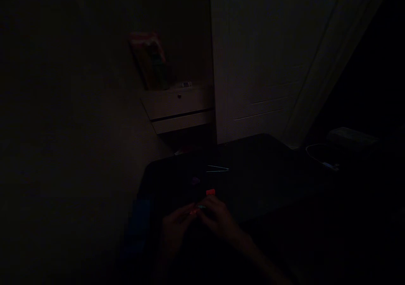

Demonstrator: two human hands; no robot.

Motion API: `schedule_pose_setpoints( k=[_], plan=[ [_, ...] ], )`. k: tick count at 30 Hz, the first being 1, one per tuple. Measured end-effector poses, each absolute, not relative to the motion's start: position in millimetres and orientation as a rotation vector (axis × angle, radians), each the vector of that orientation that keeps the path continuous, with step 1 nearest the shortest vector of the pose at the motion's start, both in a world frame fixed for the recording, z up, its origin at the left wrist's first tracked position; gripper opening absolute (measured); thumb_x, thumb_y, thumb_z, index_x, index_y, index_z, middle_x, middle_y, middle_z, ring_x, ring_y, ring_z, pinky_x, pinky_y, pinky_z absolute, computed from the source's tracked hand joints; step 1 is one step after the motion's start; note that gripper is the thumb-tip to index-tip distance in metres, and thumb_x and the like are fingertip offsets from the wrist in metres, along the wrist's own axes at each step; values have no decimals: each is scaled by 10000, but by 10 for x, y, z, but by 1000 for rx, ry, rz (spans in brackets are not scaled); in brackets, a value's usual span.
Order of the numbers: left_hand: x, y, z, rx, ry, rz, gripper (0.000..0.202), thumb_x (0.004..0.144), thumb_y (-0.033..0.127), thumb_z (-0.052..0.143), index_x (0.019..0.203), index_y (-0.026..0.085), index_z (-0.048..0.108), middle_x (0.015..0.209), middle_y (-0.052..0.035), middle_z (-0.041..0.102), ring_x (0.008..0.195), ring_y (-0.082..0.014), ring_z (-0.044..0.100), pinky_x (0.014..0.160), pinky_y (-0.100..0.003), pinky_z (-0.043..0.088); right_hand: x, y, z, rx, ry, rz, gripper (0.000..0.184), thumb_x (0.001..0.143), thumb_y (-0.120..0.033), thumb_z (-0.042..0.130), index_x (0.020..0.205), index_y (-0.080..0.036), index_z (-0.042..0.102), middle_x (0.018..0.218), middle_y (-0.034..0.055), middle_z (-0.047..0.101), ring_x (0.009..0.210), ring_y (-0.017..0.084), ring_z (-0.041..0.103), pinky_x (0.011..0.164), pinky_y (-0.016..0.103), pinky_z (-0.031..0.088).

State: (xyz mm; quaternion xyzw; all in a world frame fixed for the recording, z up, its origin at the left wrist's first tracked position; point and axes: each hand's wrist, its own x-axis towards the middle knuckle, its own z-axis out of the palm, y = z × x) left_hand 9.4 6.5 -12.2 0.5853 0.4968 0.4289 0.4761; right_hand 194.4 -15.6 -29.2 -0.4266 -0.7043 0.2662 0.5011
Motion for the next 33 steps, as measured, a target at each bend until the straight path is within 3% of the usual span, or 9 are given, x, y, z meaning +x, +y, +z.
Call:
schedule_pose_setpoints(
  k=[4, 9, 18, 23, 33],
  plan=[
    [109, 61, -89, 1530, 1228, 1028, 282, 754, 454, 792, 914, 234, 864, 984, -74, 854, 930, -310, 811, 894, -392, 644, 1956, -181, -256, -1020, -1690, 629, 138, 969, -178, 664, 1100, -213, 686, 1066, 53, 715, 1005, 204, 663, 919, 327, 530],
    [123, 58, -43, 1504, 1238, 1063, 264, 727, 461, 794, 822, 223, 857, 858, -77, 856, 789, -292, 816, 754, -358, 668, 1968, -226, -237, -1017, -1810, 599, 270, 990, -159, 632, 1236, -257, 684, 1133, 58, 687, 1035, 203, 656, 921, 321, 541],
    [173, 39, 65, 1355, 1174, 1028, 209, 643, 345, 834, 799, 207, 842, 864, -85, 855, 853, -298, 816, 821, -357, 651, 1939, -229, -364, -1083, -1958, 292, 250, 958, -106, 609, 1194, -183, 638, 1072, 104, 687, 971, 242, 647, 837, 357, 562],
    [132, 66, 54, 1443, 1204, 1032, 163, 652, 358, 807, 724, 214, 825, 779, -72, 843, 784, -286, 807, 760, -345, 648, 1884, -220, -349, -1077, -1986, 260, 191, 935, -117, 629, 1116, -176, 625, 1012, 95, 672, 921, 237, 636, 795, 341, 546],
    [118, 89, -16, 1516, 1196, 1021, 157, 634, 289, 752, 754, 207, 811, 782, -67, 838, 771, -271, 795, 730, -334, 637, 1837, -251, -379, -1174, -1977, 221, 131, 918, -118, 634, 1035, -177, 639, 951, 90, 688, 868, 237, 650, 741, 324, 534]
  ],
)
